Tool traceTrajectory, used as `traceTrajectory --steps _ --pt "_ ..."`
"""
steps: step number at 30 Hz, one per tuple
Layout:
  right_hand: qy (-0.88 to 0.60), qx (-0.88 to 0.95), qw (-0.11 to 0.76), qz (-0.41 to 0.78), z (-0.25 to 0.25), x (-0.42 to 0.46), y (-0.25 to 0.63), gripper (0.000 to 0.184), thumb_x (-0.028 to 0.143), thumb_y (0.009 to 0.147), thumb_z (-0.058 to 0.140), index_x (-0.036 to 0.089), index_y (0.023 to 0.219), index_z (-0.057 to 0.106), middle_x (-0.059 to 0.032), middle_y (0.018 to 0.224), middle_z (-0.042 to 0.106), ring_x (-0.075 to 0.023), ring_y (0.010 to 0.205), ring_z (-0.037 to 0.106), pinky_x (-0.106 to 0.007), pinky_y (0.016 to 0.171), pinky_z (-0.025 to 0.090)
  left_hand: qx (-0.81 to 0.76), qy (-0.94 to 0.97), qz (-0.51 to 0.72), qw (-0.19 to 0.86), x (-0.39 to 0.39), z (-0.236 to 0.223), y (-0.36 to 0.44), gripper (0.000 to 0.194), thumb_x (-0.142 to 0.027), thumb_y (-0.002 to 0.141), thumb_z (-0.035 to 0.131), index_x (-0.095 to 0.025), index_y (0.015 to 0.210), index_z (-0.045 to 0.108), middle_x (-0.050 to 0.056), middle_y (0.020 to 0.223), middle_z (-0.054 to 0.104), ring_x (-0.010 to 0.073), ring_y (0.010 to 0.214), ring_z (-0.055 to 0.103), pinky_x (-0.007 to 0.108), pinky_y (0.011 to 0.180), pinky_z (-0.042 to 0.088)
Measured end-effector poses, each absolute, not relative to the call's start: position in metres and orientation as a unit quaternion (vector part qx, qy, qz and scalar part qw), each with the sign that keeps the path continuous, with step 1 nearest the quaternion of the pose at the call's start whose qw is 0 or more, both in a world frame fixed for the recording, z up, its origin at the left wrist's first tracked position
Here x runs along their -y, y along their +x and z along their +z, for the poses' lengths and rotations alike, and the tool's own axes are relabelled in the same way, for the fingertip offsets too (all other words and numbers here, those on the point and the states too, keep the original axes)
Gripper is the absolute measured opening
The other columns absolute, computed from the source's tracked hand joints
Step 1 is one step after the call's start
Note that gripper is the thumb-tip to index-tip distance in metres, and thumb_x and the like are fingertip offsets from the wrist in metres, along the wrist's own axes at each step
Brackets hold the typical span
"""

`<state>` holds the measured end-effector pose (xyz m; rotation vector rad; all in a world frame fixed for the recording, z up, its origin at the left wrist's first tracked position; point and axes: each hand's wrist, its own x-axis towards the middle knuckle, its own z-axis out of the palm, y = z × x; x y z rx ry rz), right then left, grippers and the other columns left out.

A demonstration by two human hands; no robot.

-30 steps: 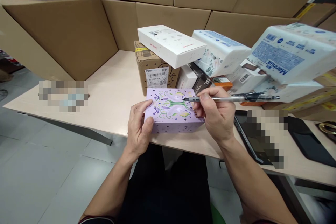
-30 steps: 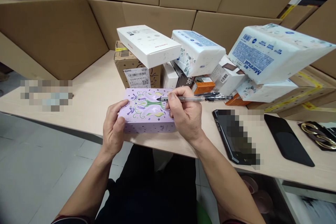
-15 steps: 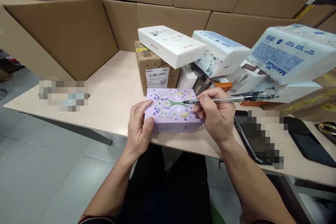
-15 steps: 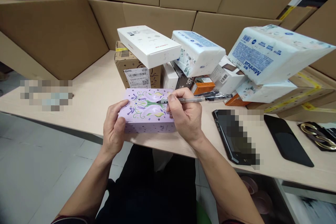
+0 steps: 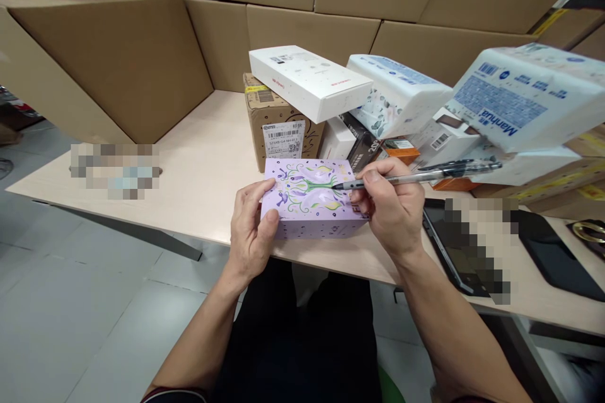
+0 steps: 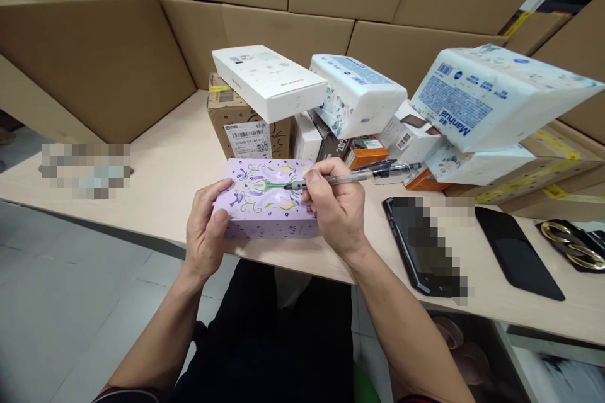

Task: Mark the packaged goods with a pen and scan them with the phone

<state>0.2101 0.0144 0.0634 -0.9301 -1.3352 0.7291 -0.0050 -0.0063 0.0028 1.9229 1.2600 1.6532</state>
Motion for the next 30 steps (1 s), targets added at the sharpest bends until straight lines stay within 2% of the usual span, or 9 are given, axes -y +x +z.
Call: traceTrajectory --steps 19,30 --pt "-0.404 0.576 0.618 0.351 0.0632 -0.0121 0.2104 0.02 0.038 0.094 0.059 0.022 0.085 0.065 0.005 0.058 0.061 -0.0056 0.045 0.047 -0.018 0.043 0.037 -0.436 0.669 0.58 0.16 0.0062 0.0023 -0.0048 0.044 -0.052 0.099 0.048 -0.03 0.136 0.057 0.007 0.128 0.058 0.023 0.123 0.054 0.043 0.105 0.048" --pt "-0.411 0.614 0.605 0.298 0.066 -0.0113 0.2087 0.023 0.038 0.095 0.057 0.021 0.08 0.061 0.0056 0.057 0.059 -0.0066 0.045 0.048 -0.02 0.044 0.038 -0.439 0.669 0.579 0.159 0.0074 0.0032 -0.005 0.044 -0.052 0.099 0.048 -0.03 0.136 0.057 0.008 0.128 0.058 0.0236 0.123 0.054 0.045 0.105 0.048"
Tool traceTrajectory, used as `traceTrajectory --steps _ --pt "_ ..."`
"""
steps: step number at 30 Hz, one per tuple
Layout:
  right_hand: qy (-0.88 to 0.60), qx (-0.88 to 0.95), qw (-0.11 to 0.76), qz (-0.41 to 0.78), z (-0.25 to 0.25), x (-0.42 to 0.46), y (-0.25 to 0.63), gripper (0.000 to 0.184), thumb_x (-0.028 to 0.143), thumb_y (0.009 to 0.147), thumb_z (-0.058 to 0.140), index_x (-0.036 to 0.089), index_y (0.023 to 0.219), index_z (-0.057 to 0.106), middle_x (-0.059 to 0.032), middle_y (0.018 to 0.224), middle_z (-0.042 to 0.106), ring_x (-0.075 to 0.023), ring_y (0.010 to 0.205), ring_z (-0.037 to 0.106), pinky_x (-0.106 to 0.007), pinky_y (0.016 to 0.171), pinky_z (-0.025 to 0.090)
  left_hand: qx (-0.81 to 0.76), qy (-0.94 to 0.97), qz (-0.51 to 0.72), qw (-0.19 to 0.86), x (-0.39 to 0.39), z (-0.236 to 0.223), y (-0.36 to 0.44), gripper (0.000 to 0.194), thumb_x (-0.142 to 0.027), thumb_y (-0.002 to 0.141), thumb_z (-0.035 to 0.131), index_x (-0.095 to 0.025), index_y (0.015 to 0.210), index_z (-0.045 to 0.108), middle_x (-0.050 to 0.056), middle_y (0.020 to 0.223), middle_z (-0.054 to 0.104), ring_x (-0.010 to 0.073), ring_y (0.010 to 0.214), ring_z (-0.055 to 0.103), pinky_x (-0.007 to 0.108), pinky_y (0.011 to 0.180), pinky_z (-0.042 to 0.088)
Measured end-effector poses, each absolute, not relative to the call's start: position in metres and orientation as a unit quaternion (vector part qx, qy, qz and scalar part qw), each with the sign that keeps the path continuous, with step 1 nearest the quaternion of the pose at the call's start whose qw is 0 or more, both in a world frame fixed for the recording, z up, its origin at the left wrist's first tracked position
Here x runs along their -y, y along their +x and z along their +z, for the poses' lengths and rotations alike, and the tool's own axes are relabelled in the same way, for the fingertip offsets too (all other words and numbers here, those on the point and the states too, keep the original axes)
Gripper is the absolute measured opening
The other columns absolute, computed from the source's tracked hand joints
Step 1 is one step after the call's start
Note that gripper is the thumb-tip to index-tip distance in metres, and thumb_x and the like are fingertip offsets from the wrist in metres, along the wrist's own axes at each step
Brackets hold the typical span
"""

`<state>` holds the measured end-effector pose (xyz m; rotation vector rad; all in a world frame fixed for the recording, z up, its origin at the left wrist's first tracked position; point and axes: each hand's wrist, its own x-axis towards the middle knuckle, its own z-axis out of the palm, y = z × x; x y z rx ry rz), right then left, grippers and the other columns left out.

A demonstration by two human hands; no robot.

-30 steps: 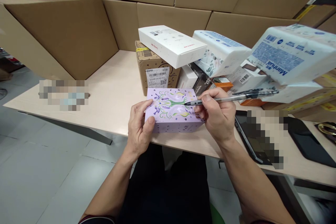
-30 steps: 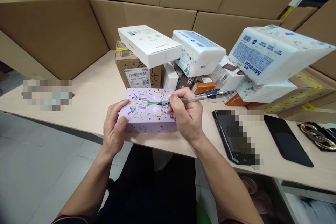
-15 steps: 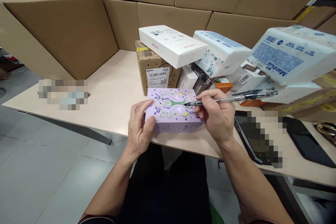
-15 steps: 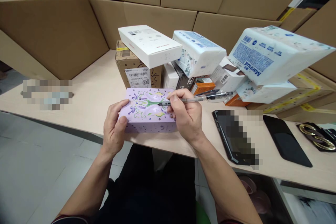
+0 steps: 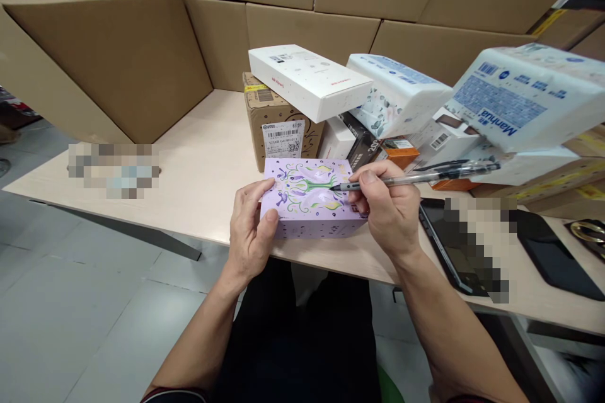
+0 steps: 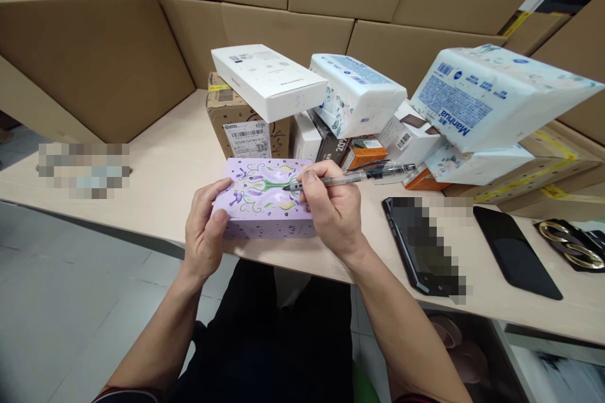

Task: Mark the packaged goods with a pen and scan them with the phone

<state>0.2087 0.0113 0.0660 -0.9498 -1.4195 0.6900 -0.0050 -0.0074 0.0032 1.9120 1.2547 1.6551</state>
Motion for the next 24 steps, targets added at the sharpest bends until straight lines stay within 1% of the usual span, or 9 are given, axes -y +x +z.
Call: traceTrajectory --steps 7,12,18,24 --pt "-0.413 0.656 0.579 0.251 0.0642 -0.0116 0.2095 0.027 0.04 0.097 0.054 0.022 0.077 0.059 0.0055 0.058 0.055 -0.0083 0.049 0.047 -0.023 0.05 0.04 -0.439 0.668 0.579 0.158 0.0076 0.0029 -0.0052 0.044 -0.052 0.099 0.048 -0.03 0.136 0.057 0.007 0.128 0.059 0.0234 0.123 0.053 0.043 0.104 0.047" --pt "-0.416 0.683 0.563 0.205 0.064 -0.0129 0.2094 0.026 0.036 0.098 0.052 0.022 0.077 0.058 0.005 0.061 0.054 -0.0095 0.054 0.049 -0.025 0.054 0.04 -0.44 0.669 0.578 0.155 0.0074 0.003 -0.0048 0.044 -0.052 0.099 0.048 -0.03 0.136 0.057 0.007 0.129 0.059 0.0232 0.123 0.053 0.043 0.105 0.047" --pt "-0.411 0.727 0.531 0.143 0.0687 -0.0124 0.2066 0.022 0.028 0.097 0.05 0.022 0.077 0.056 0.0046 0.064 0.054 -0.0095 0.058 0.051 -0.025 0.058 0.042 -0.449 0.67 0.572 0.147 0.0082 0.0041 -0.0046 0.045 -0.053 0.099 0.046 -0.029 0.135 0.058 0.008 0.128 0.06 0.0248 0.122 0.054 0.046 0.104 0.048" --pt "-0.397 0.741 0.521 0.15 0.0711 -0.0113 0.208 0.023 0.027 0.098 0.049 0.023 0.075 0.054 0.005 0.064 0.054 -0.0093 0.059 0.051 -0.025 0.06 0.043 -0.447 0.672 0.572 0.146 0.0073 0.0033 -0.0044 0.045 -0.053 0.099 0.046 -0.029 0.135 0.058 0.008 0.128 0.059 0.0244 0.123 0.054 0.045 0.104 0.048"
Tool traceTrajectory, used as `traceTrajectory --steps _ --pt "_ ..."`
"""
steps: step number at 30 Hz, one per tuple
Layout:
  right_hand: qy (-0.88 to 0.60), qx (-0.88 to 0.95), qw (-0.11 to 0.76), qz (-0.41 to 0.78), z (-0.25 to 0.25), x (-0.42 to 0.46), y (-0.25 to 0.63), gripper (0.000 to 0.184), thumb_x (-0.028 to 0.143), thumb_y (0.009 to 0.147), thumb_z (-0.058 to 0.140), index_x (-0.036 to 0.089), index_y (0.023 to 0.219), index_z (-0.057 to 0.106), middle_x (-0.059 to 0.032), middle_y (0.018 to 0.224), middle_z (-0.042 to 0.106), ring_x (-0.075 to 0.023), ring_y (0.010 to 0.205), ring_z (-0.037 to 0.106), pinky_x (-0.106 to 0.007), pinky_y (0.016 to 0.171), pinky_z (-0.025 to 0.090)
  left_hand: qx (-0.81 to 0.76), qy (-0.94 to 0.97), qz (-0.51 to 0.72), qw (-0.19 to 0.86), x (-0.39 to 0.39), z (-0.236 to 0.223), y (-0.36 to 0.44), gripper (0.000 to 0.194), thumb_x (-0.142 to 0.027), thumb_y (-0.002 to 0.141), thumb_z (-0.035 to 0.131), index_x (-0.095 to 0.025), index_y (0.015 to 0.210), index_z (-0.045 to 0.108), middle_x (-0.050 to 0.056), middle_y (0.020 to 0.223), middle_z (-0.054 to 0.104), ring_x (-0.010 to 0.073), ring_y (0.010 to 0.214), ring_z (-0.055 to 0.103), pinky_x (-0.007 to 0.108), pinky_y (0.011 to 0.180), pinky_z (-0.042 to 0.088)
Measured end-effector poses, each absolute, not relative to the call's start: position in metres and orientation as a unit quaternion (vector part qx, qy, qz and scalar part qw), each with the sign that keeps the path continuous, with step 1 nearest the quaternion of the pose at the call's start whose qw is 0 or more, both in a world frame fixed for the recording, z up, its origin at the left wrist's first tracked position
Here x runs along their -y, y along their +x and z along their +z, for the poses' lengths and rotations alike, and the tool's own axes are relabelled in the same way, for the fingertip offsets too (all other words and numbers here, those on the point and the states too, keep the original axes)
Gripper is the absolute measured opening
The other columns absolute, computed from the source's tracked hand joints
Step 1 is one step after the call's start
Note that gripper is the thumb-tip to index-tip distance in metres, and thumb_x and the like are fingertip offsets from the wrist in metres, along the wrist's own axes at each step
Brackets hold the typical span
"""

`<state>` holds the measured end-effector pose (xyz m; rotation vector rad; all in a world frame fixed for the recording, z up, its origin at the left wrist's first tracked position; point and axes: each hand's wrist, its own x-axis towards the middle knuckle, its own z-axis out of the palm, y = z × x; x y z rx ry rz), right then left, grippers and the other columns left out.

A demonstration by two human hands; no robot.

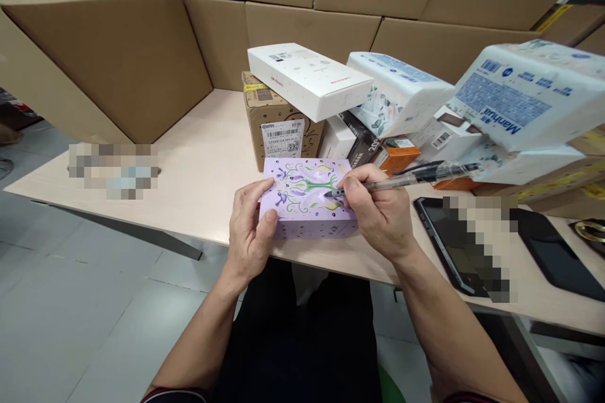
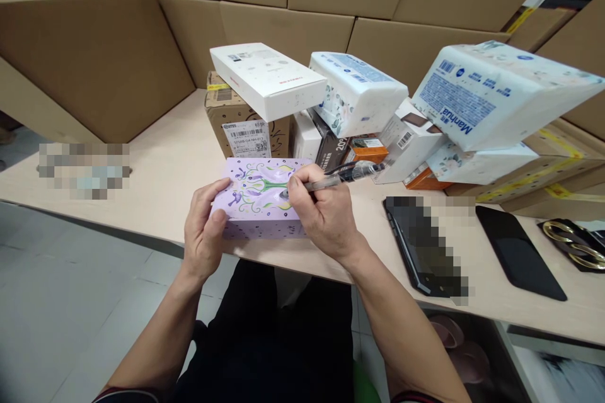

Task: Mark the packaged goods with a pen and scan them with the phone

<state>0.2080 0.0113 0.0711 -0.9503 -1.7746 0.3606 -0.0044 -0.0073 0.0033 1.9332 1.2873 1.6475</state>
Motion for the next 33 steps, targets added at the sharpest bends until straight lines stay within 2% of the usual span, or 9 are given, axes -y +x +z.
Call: traceTrajectory --steps 7,12,19,23,25,28,30,33 --pt "-0.403 0.74 0.522 0.13 0.071 -0.012 0.207 0.022 0.026 0.098 0.049 0.023 0.077 0.055 0.0043 0.066 0.056 -0.0094 0.06 0.053 -0.025 0.06 0.043 -0.447 0.672 0.572 0.146 0.008 0.004 -0.005 0.046 -0.054 0.099 0.046 -0.029 0.135 0.058 0.008 0.128 0.06 0.025 0.122 0.054 0.046 0.103 0.048" --pt "-0.397 0.739 0.52 0.161 0.069 -0.012 0.209 0.023 0.029 0.098 0.05 0.022 0.077 0.056 0.005 0.063 0.053 -0.0091 0.058 0.051 -0.024 0.058 0.043 -0.447 0.669 0.574 0.15 0.008 0.004 -0.004 0.045 -0.052 0.099 0.046 -0.029 0.135 0.058 0.008 0.128 0.059 0.0246 0.122 0.054 0.045 0.104 0.048" --pt "-0.418 0.618 0.615 0.256 0.065 -0.013 0.209 0.025 0.043 0.098 0.055 0.022 0.085 0.058 0.0055 0.062 0.057 -0.0071 0.047 0.048 -0.021 0.044 0.037 -0.449 0.67 0.574 0.143 0.007 0.003 -0.005 0.046 -0.054 0.099 0.046 -0.028 0.134 0.058 0.009 0.127 0.06 0.0246 0.121 0.055 0.043 0.099 0.05" --pt "-0.43 0.6 0.644 0.199 0.06 -0.014 0.226 0.021 0.043 0.097 0.056 0.023 0.096 0.061 0.0037 0.073 0.06 -0.0068 0.048 0.05 -0.022 0.044 0.038 -0.449 0.667 0.576 0.145 0.007 0.002 -0.005 0.046 -0.054 0.098 0.047 -0.028 0.134 0.058 0.009 0.126 0.06 0.0242 0.12 0.055 0.043 0.097 0.051" --pt "-0.464 0.644 0.599 0.106 0.054 -0.009 0.242 0.018 0.038 0.097 0.056 0.023 0.103 0.063 -0.0001 0.084 0.065 -0.01 0.059 0.057 -0.025 0.055 0.047 -0.448 0.669 0.575 0.145 0.006 0.003 -0.005 0.046 -0.054 0.098 0.047 -0.027 0.134 0.058 0.01 0.126 0.06 0.0241 0.12 0.056 0.043 0.098 0.05" --pt "-0.524 0.733 0.431 -0.053 0.044 0.003 0.267 0.022 0.03 0.098 0.052 0.023 0.115 0.064 -0.0078 0.105 0.069 -0.0207 0.092 0.066 -0.036 0.08 0.053 -0.447 0.671 0.574 0.143 0.006 0.003 -0.005 0.046 -0.055 0.098 0.047 -0.027 0.134 0.058 0.01 0.126 0.06 0.0243 0.12 0.055 0.044 0.099 0.05" --pt "-0.563 0.769 0.283 -0.107 0.04 0.011 0.277 0.032 0.021 0.098 0.046 0.02 0.125 0.061 -0.0124 0.116 0.067 -0.0264 0.103 0.063 -0.04 0.085 0.052 -0.446 0.67 0.575 0.144 0.006 0.003 -0.005 0.046 -0.055 0.098 0.047 -0.027 0.133 0.058 0.009 0.127 0.06 0.0244 0.12 0.055 0.044 0.1 0.049" --pt "-0.604 0.779 0.1 -0.135 0.038 0.018 0.281 0.046 0.006 0.091 0.04 0.013 0.133 0.058 -0.017 0.123 0.065 -0.03 0.104 0.058 -0.042 0.086 0.049 -0.449 0.668 0.577 0.144 0.006 0.002 -0.005 0.045 -0.054 0.098 0.048 -0.027 0.133 0.059 0.009 0.127 0.06 0.0244 0.121 0.055 0.043 0.1 0.049"
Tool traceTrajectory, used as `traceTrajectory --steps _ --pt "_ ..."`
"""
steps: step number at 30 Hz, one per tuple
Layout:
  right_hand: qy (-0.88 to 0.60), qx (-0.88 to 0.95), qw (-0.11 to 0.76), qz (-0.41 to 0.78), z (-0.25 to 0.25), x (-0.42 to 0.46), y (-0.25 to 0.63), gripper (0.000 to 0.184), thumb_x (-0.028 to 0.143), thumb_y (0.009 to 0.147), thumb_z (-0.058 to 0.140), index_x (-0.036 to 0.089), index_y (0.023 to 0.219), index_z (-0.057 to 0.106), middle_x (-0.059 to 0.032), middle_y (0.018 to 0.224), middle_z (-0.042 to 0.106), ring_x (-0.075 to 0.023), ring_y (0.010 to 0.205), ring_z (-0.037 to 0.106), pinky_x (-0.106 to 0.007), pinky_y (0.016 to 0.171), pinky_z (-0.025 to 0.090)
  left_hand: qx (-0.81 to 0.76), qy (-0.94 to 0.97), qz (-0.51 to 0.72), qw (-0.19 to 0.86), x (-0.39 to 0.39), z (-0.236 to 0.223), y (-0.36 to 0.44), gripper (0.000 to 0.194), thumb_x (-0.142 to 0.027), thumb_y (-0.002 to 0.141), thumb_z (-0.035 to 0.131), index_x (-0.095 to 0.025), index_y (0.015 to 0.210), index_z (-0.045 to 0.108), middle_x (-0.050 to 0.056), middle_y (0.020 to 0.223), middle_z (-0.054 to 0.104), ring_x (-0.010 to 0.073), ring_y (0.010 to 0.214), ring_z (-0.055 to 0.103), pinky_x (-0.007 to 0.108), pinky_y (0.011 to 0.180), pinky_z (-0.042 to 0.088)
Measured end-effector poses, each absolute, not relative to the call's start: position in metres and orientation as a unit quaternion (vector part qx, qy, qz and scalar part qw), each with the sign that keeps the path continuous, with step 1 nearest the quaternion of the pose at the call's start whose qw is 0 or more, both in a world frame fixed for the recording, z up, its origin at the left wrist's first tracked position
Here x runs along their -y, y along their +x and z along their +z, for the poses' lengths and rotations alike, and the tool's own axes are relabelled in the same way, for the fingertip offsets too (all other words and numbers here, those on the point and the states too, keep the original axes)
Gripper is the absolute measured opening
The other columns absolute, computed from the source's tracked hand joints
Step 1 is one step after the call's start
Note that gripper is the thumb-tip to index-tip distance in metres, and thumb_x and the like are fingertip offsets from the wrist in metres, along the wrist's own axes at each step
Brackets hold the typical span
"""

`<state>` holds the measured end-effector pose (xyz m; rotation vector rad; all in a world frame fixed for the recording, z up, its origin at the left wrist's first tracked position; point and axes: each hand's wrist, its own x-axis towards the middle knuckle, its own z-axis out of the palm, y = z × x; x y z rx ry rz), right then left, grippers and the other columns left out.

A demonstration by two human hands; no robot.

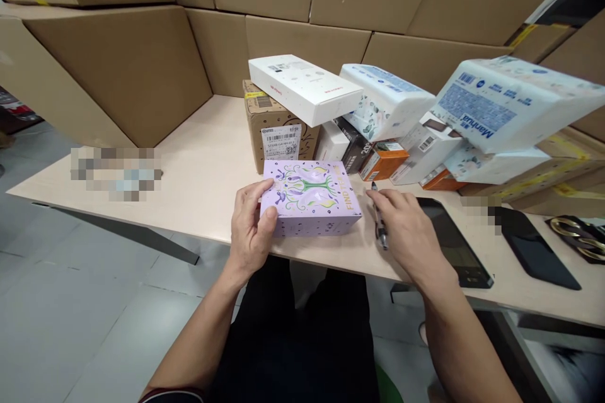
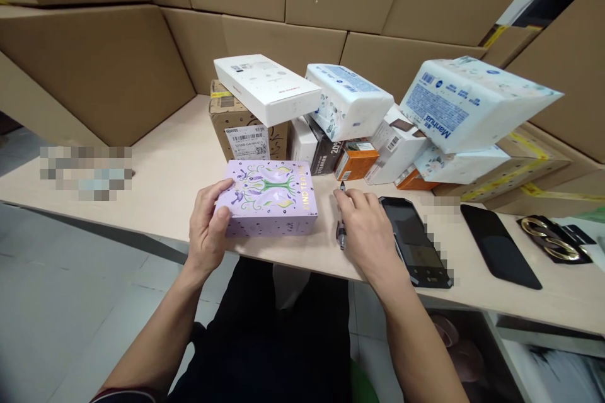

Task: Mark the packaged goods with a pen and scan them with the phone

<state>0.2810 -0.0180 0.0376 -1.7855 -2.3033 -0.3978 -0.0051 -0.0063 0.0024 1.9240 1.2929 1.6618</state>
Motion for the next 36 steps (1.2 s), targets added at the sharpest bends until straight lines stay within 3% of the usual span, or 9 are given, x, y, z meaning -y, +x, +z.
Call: traceTrajectory --steps 3,7,10,13,16,20,24,28,36 --pt "-0.619 0.775 0.015 -0.129 0.036 0.016 0.276 0.045 0.005 0.089 0.042 0.011 0.131 0.059 -0.017 0.121 0.067 -0.0316 0.102 0.055 -0.042 0.085 0.047 -0.452 0.665 0.576 0.143 0.006 0.002 -0.005 0.045 -0.054 0.099 0.047 -0.027 0.133 0.059 0.009 0.127 0.06 0.0244 0.12 0.055 0.042 0.099 0.049" --pt "-0.617 0.778 -0.003 -0.115 0.031 0.012 0.272 0.043 0.01 0.094 0.04 0.013 0.133 0.058 -0.0155 0.118 0.068 -0.0307 0.099 0.054 -0.041 0.085 0.047 -0.447 0.668 0.578 0.141 0.006 0.002 -0.005 0.045 -0.052 0.099 0.047 -0.026 0.133 0.059 0.009 0.126 0.061 0.0239 0.12 0.055 0.041 0.099 0.049" --pt "-0.614 0.779 0.039 -0.12 0.028 0.019 0.278 0.047 0.012 0.096 0.038 0.015 0.14 0.053 -0.014 0.123 0.067 -0.0287 0.101 0.055 -0.04 0.088 0.047 -0.446 0.67 0.577 0.138 0.005 0.002 -0.006 0.045 -0.051 0.099 0.047 -0.026 0.134 0.059 0.009 0.128 0.061 0.0239 0.121 0.055 0.041 0.102 0.047" --pt "-0.643 0.737 0.134 -0.156 0.028 0.042 0.296 0.046 0.027 0.101 0.04 0.015 0.145 0.049 -0.0158 0.131 0.063 -0.0295 0.114 0.055 -0.044 0.098 0.046 -0.444 0.671 0.579 0.135 0.005 0.002 -0.006 0.044 -0.049 0.099 0.048 -0.026 0.135 0.059 0.008 0.13 0.06 0.0235 0.123 0.054 0.042 0.106 0.044" --pt "-0.717 0.653 0.176 -0.17 0.026 0.074 0.319 0.067 0.053 0.097 0.047 0.013 0.151 0.041 -0.0227 0.141 0.054 -0.0365 0.128 0.05 -0.053 0.104 0.043 -0.44 0.672 0.582 0.128 0.004 0.002 -0.006 0.043 -0.048 0.099 0.048 -0.025 0.135 0.06 0.007 0.129 0.061 0.0232 0.123 0.054 0.041 0.106 0.043" --pt "-0.816 0.555 0.137 -0.088 0.015 0.102 0.344 0.098 0.075 0.084 0.054 0.014 0.157 0.03 -0.0291 0.146 0.046 -0.0463 0.13 0.047 -0.06 0.097 0.045 -0.446 0.668 0.582 0.126 0.003 0.002 -0.005 0.044 -0.048 0.099 0.048 -0.026 0.134 0.06 0.006 0.129 0.062 0.0236 0.123 0.055 0.042 0.107 0.042" --pt "-0.833 0.532 0.143 -0.041 0.003 0.101 0.352 0.094 0.071 0.086 0.052 0.01 0.155 0.032 -0.0274 0.134 0.057 -0.0433 0.123 0.053 -0.059 0.097 0.045 -0.445 0.67 0.582 0.123 0.003 0.002 -0.004 0.044 -0.048 0.099 0.047 -0.026 0.134 0.06 0.006 0.129 0.062 0.0234 0.122 0.055 0.041 0.106 0.042" --pt "-0.809 0.539 0.225 -0.064 -0.007 0.091 0.346 0.084 0.065 0.087 0.052 0.008 0.149 0.042 -0.0244 0.123 0.062 -0.0384 0.117 0.056 -0.06 0.102 0.04 -0.439 0.671 0.585 0.119 0.003 0.001 -0.005 0.044 -0.048 0.099 0.047 -0.025 0.135 0.06 0.007 0.129 0.062 0.0229 0.121 0.055 0.041 0.106 0.043" --pt "-0.695 0.573 0.416 -0.12 -0.002 0.098 0.297 0.074 0.048 0.087 0.067 0.019 0.15 0.042 -0.0181 0.138 0.057 -0.0321 0.131 0.052 -0.057 0.109 0.041 -0.426 0.678 0.597 0.048 0.003 0.001 -0.004 0.039 -0.038 0.1 0.05 -0.026 0.137 0.057 0.01 0.142 0.052 0.0252 0.137 0.047 0.046 0.113 0.043"
